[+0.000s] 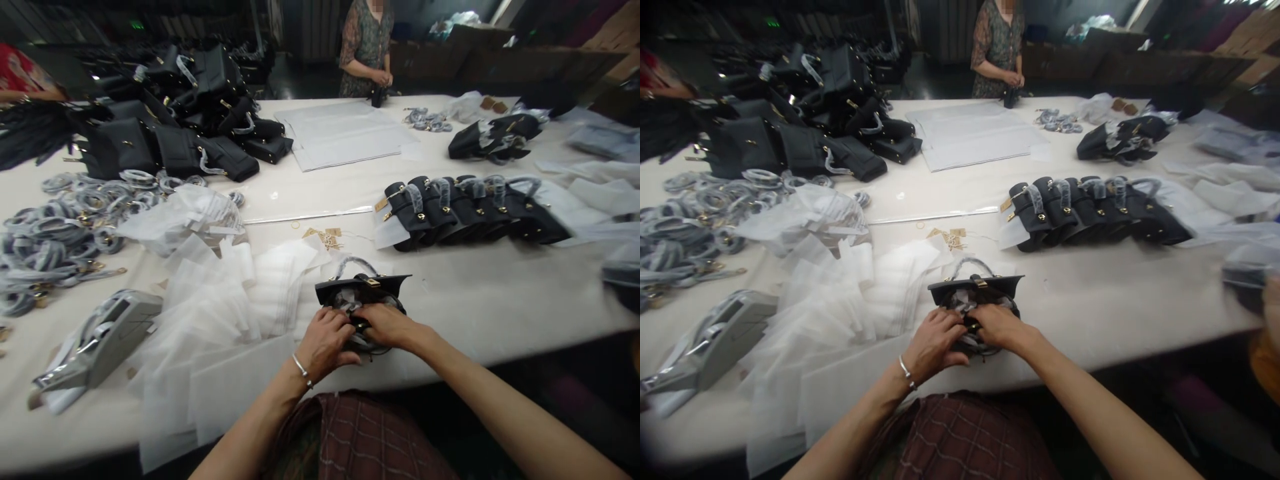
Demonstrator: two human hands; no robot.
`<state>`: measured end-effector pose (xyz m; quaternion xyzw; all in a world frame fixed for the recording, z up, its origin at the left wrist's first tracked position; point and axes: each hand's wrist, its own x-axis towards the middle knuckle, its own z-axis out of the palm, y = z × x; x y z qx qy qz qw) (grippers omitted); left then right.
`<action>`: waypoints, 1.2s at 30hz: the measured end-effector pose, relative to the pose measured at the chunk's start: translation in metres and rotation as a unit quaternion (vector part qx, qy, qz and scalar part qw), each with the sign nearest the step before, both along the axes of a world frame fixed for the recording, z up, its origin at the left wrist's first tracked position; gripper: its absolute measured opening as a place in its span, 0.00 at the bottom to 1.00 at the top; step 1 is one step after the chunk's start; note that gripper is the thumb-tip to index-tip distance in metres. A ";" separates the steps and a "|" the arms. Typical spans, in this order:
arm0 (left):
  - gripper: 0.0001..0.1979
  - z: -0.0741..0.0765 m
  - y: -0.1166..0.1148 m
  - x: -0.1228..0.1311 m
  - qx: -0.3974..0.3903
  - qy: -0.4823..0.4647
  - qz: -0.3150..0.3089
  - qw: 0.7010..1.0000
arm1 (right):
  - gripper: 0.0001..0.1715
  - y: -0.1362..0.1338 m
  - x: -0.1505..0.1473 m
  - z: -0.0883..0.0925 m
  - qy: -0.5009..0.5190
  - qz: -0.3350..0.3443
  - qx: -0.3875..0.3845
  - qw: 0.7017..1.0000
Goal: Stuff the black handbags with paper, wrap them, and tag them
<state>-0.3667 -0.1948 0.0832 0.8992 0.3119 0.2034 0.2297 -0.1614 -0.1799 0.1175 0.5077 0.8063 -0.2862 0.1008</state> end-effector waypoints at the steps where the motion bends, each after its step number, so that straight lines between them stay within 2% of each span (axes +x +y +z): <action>1: 0.19 -0.003 -0.004 -0.001 0.016 0.017 -0.017 1.000 | 0.19 -0.001 0.003 0.007 0.022 -0.005 0.009 1.000; 4: 0.09 -0.013 -0.012 0.000 0.041 0.052 -0.016 0.998 | 0.17 -0.008 0.008 0.017 0.087 -0.060 0.081 0.991; 6: 0.02 -0.017 -0.016 0.004 0.045 0.073 -0.020 0.996 | 0.20 -0.014 0.007 0.012 0.084 -0.084 0.113 0.986; 8: 0.03 -0.016 -0.016 0.008 0.046 0.092 -0.028 0.994 | 0.23 -0.018 0.004 0.001 0.055 -0.067 0.092 0.992; 11: 0.03 -0.011 -0.012 0.009 0.053 0.111 -0.039 0.992 | 0.21 -0.020 -0.004 -0.016 0.038 -0.029 0.050 0.998; 14: 0.05 -0.009 -0.009 0.007 0.087 0.103 -0.023 0.991 | 0.20 -0.016 -0.007 -0.023 0.061 -0.037 0.051 0.996; 18: 0.12 -0.014 -0.006 0.005 0.106 0.082 0.010 0.991 | 0.21 -0.013 0.004 -0.018 0.104 -0.056 0.048 0.992; 21: 0.07 -0.017 -0.006 0.008 0.071 0.083 0.024 0.994 | 0.22 -0.020 0.021 -0.009 0.154 -0.077 0.041 0.984; 24: 0.04 -0.017 -0.004 0.009 0.036 0.076 0.024 0.996 | 0.36 -0.031 0.034 -0.005 0.120 -0.045 0.064 0.990; 25: 0.04 -0.016 -0.003 0.009 0.027 0.075 0.019 0.997 | 0.36 -0.034 0.036 -0.006 0.097 -0.027 0.074 0.992; 27: 0.05 -0.014 -0.001 0.007 0.013 0.077 0.009 0.997 | 0.25 -0.037 0.035 -0.011 0.058 -0.013 0.090 0.994; 29: 0.05 -0.011 -0.001 0.005 0.013 0.079 0.004 0.997 | 0.15 -0.036 0.032 -0.018 0.034 -0.030 0.103 0.994; 31: 0.05 -0.009 -0.004 0.007 0.033 0.067 0.008 0.997 | 0.12 -0.031 0.030 -0.023 0.036 -0.047 0.119 0.991; 34: 0.14 -0.010 -0.012 0.016 0.068 0.046 0.040 0.996 | 0.10 -0.027 0.030 -0.025 0.059 -0.055 0.127 0.989; 36: 0.14 -0.015 -0.016 0.025 0.075 0.046 0.067 0.994 | 0.10 -0.027 0.031 -0.025 0.067 -0.058 0.129 0.988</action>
